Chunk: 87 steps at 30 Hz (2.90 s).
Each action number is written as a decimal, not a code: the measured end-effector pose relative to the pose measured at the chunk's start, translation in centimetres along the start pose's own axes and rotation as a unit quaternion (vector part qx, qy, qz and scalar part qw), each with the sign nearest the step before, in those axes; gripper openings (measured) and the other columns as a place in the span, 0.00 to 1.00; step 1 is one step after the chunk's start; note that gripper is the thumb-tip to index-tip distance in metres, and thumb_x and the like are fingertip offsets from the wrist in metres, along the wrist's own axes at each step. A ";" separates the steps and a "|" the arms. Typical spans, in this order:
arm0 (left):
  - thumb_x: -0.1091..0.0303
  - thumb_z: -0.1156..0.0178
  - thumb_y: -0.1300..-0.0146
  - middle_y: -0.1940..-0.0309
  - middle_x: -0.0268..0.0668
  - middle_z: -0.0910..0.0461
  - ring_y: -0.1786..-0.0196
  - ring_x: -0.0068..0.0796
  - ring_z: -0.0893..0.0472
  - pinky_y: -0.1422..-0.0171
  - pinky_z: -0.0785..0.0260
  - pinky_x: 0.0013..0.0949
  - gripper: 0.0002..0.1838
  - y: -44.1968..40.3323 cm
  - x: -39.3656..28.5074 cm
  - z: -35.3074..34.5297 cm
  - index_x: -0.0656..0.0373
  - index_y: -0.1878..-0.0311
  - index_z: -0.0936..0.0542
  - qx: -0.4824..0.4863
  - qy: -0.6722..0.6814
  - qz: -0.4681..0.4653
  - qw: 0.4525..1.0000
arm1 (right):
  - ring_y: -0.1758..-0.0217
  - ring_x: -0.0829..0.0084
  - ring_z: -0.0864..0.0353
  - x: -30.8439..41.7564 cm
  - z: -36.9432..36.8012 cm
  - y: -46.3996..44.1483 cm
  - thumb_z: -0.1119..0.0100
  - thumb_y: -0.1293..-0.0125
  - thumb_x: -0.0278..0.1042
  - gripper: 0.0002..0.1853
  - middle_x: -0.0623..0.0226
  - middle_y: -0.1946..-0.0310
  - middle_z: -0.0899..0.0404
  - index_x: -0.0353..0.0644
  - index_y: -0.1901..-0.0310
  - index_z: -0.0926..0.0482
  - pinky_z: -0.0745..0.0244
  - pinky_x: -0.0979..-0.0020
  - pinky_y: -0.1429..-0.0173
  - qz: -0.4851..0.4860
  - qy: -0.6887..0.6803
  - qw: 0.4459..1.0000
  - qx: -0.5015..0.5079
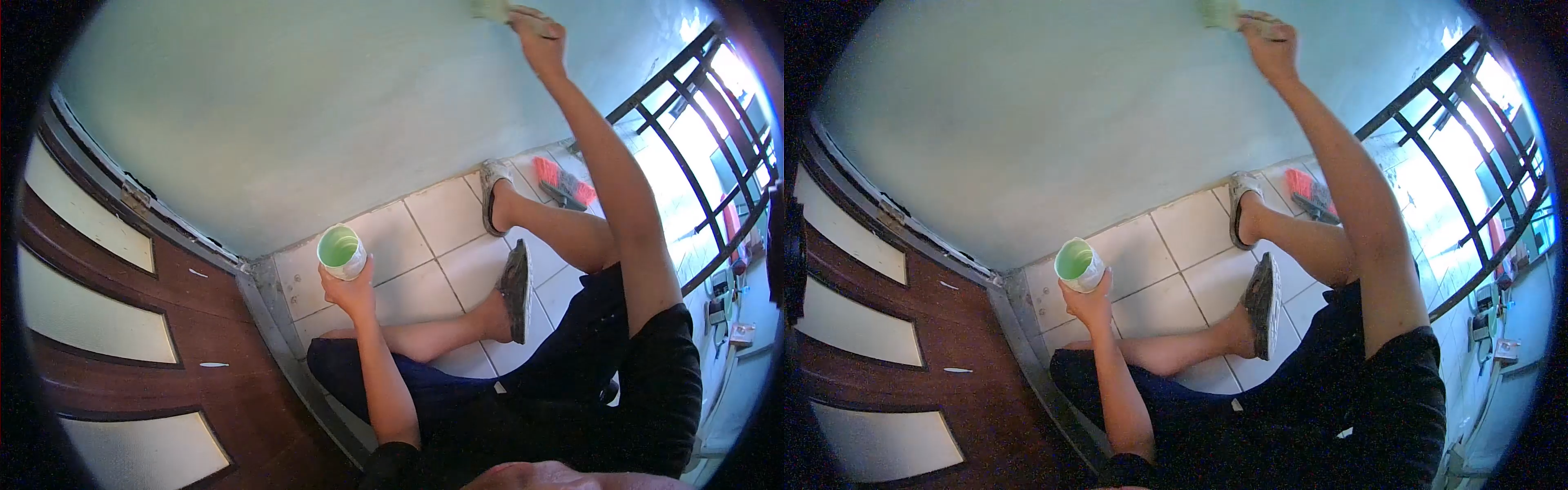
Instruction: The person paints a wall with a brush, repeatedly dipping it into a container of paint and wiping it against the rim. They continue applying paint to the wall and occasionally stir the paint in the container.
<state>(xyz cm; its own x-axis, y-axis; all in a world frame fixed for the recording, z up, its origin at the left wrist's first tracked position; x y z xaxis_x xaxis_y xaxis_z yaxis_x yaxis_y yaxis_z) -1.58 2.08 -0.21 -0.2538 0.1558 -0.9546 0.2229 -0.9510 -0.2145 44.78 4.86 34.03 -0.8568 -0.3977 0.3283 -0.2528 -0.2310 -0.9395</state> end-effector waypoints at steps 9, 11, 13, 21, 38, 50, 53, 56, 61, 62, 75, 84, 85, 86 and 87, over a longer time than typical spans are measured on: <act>0.56 0.15 0.61 0.48 0.42 0.16 0.42 0.49 0.19 0.28 0.45 0.56 0.44 0.6 -0.7 0.0 0.55 0.38 0.24 0.012 -0.049 -0.008 0.999 | 0.65 0.58 0.17 -0.3 -4.6 -0.4 0.40 0.41 0.27 0.04 0.55 0.69 0.17 0.38 0.69 0.18 0.25 0.58 0.64 0.013 0.229 0.968 -0.101; 0.56 0.15 0.61 0.48 0.42 0.16 0.42 0.48 0.19 0.28 0.45 0.57 0.44 0.5 -0.6 -0.5 0.55 0.38 0.24 0.019 -0.046 -0.004 0.999 | 0.66 0.53 0.19 5.2 -10.5 2.1 0.42 0.34 0.28 0.08 0.49 0.69 0.20 0.36 0.71 0.20 0.26 0.58 0.69 -0.047 0.208 0.975 -0.063; 0.56 0.15 0.61 0.48 0.42 0.15 0.42 0.48 0.19 0.29 0.45 0.57 0.44 0.5 -0.6 -0.8 0.55 0.37 0.23 0.020 -0.046 -0.001 0.999 | 0.67 0.51 0.16 13.1 -12.8 4.1 0.41 0.47 0.24 0.07 0.57 0.70 0.14 0.39 0.79 0.28 0.23 0.55 0.64 0.134 -0.020 0.987 -0.081; 0.57 0.14 0.62 0.48 0.42 0.15 0.42 0.48 0.18 0.30 0.40 0.54 0.44 1.0 -1.6 0.0 0.56 0.38 0.23 0.016 0.016 0.017 1.000 | 0.57 0.67 0.11 15.2 -13.8 9.9 0.33 0.36 0.21 0.05 0.60 0.58 0.10 0.39 0.61 0.10 0.17 0.67 0.49 0.131 -0.193 0.962 0.143; 0.52 0.16 0.60 0.45 0.46 0.17 0.39 0.53 0.20 0.31 0.38 0.60 0.47 -1.4 1.2 3.4 0.59 0.37 0.26 -0.174 -0.068 0.044 0.981 | 0.71 0.55 0.21 11.5 -16.2 19.7 0.33 0.34 0.27 0.07 0.55 0.69 0.22 0.41 0.67 0.22 0.31 0.59 0.70 0.093 0.098 0.987 -0.083; 0.52 0.15 0.59 0.47 0.48 0.16 0.42 0.56 0.18 0.34 0.33 0.61 0.45 -1.3 0.1 5.8 0.60 0.39 0.25 -0.214 -0.081 0.056 0.972 | 0.52 0.52 0.16 10.8 -18.7 25.9 0.35 0.36 0.18 0.06 0.56 0.62 0.14 0.39 0.67 0.21 0.19 0.59 0.50 0.140 -0.186 0.952 0.200; 0.53 0.15 0.59 0.46 0.48 0.16 0.42 0.55 0.17 0.33 0.32 0.58 0.45 -1.6 0.3 5.5 0.60 0.39 0.25 -0.188 -0.054 0.052 0.979 | 0.59 0.66 0.14 4.8 -11.7 24.0 0.36 0.32 0.20 0.05 0.58 0.62 0.14 0.35 0.57 0.14 0.19 0.63 0.51 0.017 -0.092 0.991 0.100; 0.54 0.15 0.59 0.45 0.49 0.17 0.41 0.54 0.18 0.33 0.31 0.57 0.45 -1.8 1.6 4.9 0.61 0.38 0.25 -0.161 -0.035 0.033 0.986 | 0.63 0.60 0.14 2.7 -5.8 22.3 0.36 0.36 0.19 0.03 0.56 0.64 0.14 0.36 0.66 0.16 0.19 0.64 0.57 -0.016 0.043 0.999 -0.009; 0.55 0.15 0.60 0.46 0.49 0.17 0.42 0.54 0.18 0.33 0.31 0.58 0.45 -1.7 -0.5 4.6 0.61 0.38 0.25 -0.126 -0.040 0.014 0.991 | 0.69 0.62 0.19 2.6 -6.7 23.4 0.37 0.36 0.22 0.04 0.61 0.71 0.19 0.36 0.69 0.20 0.25 0.62 0.64 -0.091 0.185 0.969 -0.134; 0.55 0.15 0.60 0.46 0.49 0.17 0.42 0.54 0.18 0.34 0.31 0.57 0.45 -1.8 -0.4 4.5 0.61 0.39 0.25 -0.127 -0.042 0.005 0.991 | 0.71 0.61 0.21 2.8 -9.0 24.9 0.36 0.37 0.22 0.05 0.61 0.72 0.21 0.37 0.70 0.22 0.28 0.60 0.66 -0.115 0.158 0.975 -0.105; 0.64 0.17 0.63 0.43 0.42 0.17 0.37 0.44 0.20 0.30 0.45 0.50 0.43 -1.2 0.1 3.7 0.53 0.37 0.21 0.159 -0.112 -0.023 0.981 | 0.51 0.72 0.13 13.1 -11.4 34.0 0.31 0.34 0.23 0.08 0.64 0.60 0.12 0.33 0.54 0.14 0.17 0.69 0.49 -0.445 -0.235 0.845 0.181; 0.67 0.16 0.64 0.44 0.35 0.15 0.37 0.38 0.20 0.27 0.49 0.46 0.44 -0.1 -0.3 2.0 0.50 0.37 0.20 0.211 -0.141 -0.058 0.965 | 0.49 0.69 0.13 15.5 -5.1 25.2 0.29 0.32 0.24 0.15 0.54 0.51 0.13 0.25 0.49 0.18 0.17 0.66 0.40 -0.491 -0.349 0.757 0.252; 0.67 0.16 0.65 0.44 0.34 0.15 0.36 0.38 0.20 0.27 0.50 0.46 0.44 0.0 -0.3 1.9 0.50 0.37 0.20 0.222 -0.143 -0.058 0.963 | 0.49 0.69 0.13 15.7 -5.2 25.4 0.29 0.32 0.24 0.15 0.54 0.51 0.13 0.25 0.49 0.18 0.17 0.66 0.40 -0.494 -0.348 0.756 0.252; 0.67 0.16 0.65 0.44 0.34 0.15 0.36 0.38 0.20 0.27 0.50 0.46 0.44 0.2 -0.3 2.0 0.50 0.37 0.20 0.224 -0.143 -0.056 0.962 | 0.50 0.70 0.14 15.9 -5.3 25.5 0.29 0.33 0.23 0.14 0.54 0.51 0.13 0.25 0.50 0.18 0.17 0.66 0.41 -0.471 -0.339 0.772 0.261; 0.68 0.17 0.65 0.43 0.35 0.15 0.35 0.38 0.21 0.28 0.51 0.47 0.44 0.2 -0.2 2.0 0.49 0.37 0.20 0.228 -0.119 -0.060 0.965 | 0.50 0.71 0.14 16.3 -5.5 25.4 0.29 0.34 0.23 0.13 0.54 0.51 0.12 0.25 0.51 0.17 0.17 0.66 0.41 -0.446 -0.329 0.788 0.268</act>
<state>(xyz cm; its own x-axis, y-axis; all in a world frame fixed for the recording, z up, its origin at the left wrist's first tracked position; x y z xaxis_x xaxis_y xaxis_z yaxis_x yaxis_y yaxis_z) -3.33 1.37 0.33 -0.4735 0.2579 -0.8422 -0.2442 -0.9571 -0.1558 21.96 -2.64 14.93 0.0171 -0.1992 0.9798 -0.2444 -0.9511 -0.1890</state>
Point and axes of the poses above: each hand's wrist, its own y-axis away from the middle knuckle, its own z-axis out of the back of the hand, x = y × z, the point moved 2 cm from there along -y, towards the middle knuckle
